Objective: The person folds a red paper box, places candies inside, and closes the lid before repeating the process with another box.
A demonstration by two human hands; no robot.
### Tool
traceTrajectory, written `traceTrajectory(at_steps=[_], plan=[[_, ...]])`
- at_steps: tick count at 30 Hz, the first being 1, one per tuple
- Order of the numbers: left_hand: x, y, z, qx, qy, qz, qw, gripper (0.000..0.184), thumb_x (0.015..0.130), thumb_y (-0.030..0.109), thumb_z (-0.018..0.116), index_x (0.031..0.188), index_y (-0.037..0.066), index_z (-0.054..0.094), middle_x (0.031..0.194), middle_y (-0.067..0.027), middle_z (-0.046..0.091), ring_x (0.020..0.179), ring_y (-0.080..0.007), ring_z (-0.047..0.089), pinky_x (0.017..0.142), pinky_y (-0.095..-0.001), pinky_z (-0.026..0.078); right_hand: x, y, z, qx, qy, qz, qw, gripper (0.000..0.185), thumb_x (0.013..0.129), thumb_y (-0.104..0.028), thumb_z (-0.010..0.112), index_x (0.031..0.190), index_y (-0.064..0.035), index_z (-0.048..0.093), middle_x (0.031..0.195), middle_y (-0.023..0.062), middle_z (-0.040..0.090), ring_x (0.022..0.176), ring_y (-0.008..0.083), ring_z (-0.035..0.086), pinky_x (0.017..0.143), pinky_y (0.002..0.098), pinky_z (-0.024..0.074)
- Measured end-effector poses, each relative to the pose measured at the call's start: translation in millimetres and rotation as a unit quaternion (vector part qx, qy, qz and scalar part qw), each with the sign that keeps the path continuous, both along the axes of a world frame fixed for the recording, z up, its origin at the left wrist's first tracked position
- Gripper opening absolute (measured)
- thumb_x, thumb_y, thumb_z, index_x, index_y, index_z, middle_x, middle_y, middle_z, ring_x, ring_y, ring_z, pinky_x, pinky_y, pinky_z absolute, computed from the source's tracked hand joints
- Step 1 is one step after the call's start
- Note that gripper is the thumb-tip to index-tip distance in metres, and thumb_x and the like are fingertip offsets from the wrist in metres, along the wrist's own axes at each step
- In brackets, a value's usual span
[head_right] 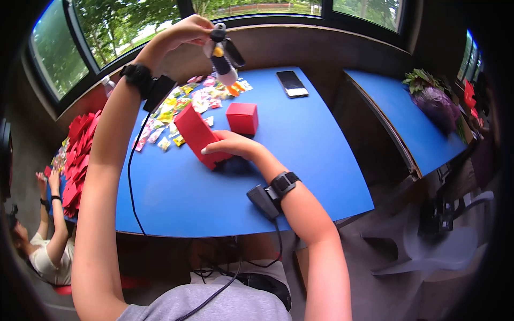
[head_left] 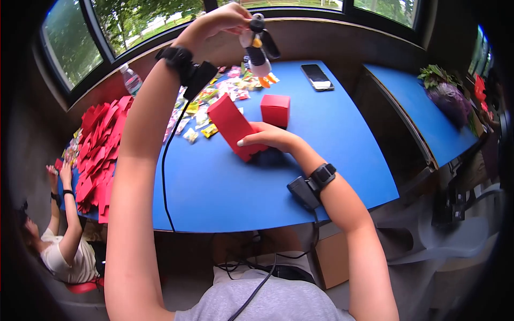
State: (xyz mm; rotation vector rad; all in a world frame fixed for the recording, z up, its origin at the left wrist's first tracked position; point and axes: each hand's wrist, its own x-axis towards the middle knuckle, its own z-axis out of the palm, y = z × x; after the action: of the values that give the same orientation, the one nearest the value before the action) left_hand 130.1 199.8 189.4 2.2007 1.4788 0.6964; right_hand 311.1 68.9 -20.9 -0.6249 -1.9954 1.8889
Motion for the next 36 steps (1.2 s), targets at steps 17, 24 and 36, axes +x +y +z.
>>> traceTrajectory(at_steps=[17, 24, 36], plan=[[190.1, 124.2, -105.0, -0.261, -0.062, -0.067, 0.961, 0.016, 0.086, 0.013, 0.053, 0.097, 0.003, 0.058, 0.091, -0.0069, 0.064, 0.078, -0.016, 0.064, 0.073, -0.0302, 0.054, -5.7, 19.3, -27.4, 0.063, 0.07, 0.023, 0.995, 0.04, 0.074, -0.027, 0.07, 0.102, 0.0004, 0.059, 0.095, 0.0059, 0.063, 0.083, 0.0125, 0.057, 0.074, 0.0273, 0.0454], [194.8, 168.0, -174.2, -0.289, -0.211, 0.007, 0.934, 0.029, 0.091, 0.013, 0.047, 0.117, 0.003, 0.05, 0.113, -0.0163, 0.059, 0.101, -0.0271, 0.061, 0.087, -0.0376, 0.051, 10.4, 5.4, -13.0, 0.125, 0.082, -0.044, 0.988, 0.048, 0.078, -0.026, 0.07, 0.114, 0.0021, 0.056, 0.117, 0.0134, 0.057, 0.103, 0.0181, 0.052, 0.085, 0.032, 0.0427], [123.0, 94.1, -63.0, -0.197, 0.1, 0.03, 0.975, 0.061, 0.088, 0.046, 0.049, 0.124, -0.002, 0.044, 0.117, -0.0247, 0.052, 0.104, -0.0339, 0.057, 0.088, -0.0422, 0.048, 4.9, 10.2, -9.9, 0.013, 0.017, 0.002, 1.0, 0.045, 0.077, -0.026, 0.069, 0.112, -0.0022, 0.052, 0.094, 0.0053, 0.061, 0.083, 0.0089, 0.056, 0.072, 0.0243, 0.0451]])
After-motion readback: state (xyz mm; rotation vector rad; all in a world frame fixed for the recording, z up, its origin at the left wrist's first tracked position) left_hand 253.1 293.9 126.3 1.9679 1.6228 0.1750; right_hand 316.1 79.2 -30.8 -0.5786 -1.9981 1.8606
